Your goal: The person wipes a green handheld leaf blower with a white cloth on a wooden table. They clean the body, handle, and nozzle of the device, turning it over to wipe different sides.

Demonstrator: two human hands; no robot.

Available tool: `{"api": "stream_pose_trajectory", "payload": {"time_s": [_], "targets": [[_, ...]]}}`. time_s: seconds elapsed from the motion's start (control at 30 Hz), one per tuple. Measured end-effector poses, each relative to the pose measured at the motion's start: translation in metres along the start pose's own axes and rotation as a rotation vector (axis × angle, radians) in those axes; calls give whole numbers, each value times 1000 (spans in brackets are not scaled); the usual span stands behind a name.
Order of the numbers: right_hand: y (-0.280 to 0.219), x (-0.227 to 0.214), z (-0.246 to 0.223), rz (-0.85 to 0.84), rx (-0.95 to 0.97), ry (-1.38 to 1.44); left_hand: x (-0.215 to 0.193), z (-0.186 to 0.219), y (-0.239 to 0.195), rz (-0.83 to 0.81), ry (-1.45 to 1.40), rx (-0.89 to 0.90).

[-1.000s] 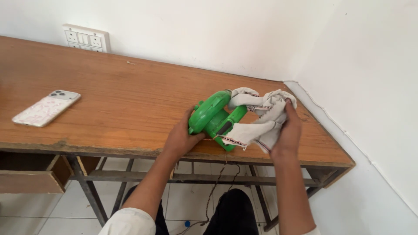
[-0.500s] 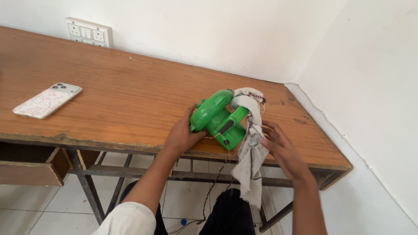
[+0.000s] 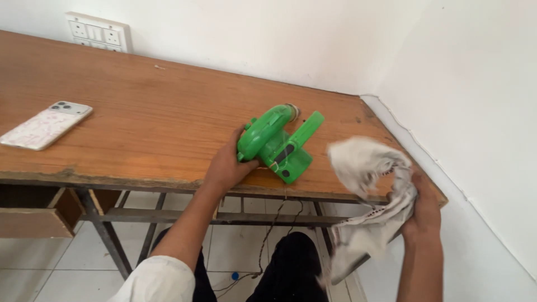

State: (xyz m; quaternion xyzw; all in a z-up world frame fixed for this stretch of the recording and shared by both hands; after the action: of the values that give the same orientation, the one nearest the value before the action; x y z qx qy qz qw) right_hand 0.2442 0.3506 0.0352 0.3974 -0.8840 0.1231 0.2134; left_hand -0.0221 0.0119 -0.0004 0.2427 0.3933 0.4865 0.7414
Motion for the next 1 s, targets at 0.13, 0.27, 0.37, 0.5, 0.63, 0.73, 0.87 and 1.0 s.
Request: {"api": "stream_pose_trajectory", "payload": {"time_s": [0.13,0.27,0.37,0.5,0.63,0.73,0.87,1.0], "targets": [[-28,8,-15,-17,21,-205,-2,8,2,-52,54,-92],[-19,-18,-11,94,-138,-694,-4,11,5,-52,60,-97],[-15,-48,-9,195,-165,-1185,0,4,0,-47,45,-83],[-70,-1,-41,500,-65,-1599,-2,7,2,-33,53,-54],[-90,12,-47,587,129,-1732,-3,13,2,-28,49,-33],[-87,-13,-39,482,242,-1852,-6,15,5,-69,78,-127],[-75,-96,-21,155,225,-1032,-6,19,1,-63,66,-89],[-96,-61,-19,209,357,-245,-3,12,2,-48,61,-52]]}}
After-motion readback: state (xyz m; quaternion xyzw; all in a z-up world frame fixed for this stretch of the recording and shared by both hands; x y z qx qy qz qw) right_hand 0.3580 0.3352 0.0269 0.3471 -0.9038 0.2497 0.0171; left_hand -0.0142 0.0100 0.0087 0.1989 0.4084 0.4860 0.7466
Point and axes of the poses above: each hand's wrist, its own y-axis towards the middle knuckle, its own x-axis out of the palm, z = x × y, the point moved 2 cm from there along y, towards the middle knuckle, and after that the axes turned 15 degrees about x, right-handed, at the moved point
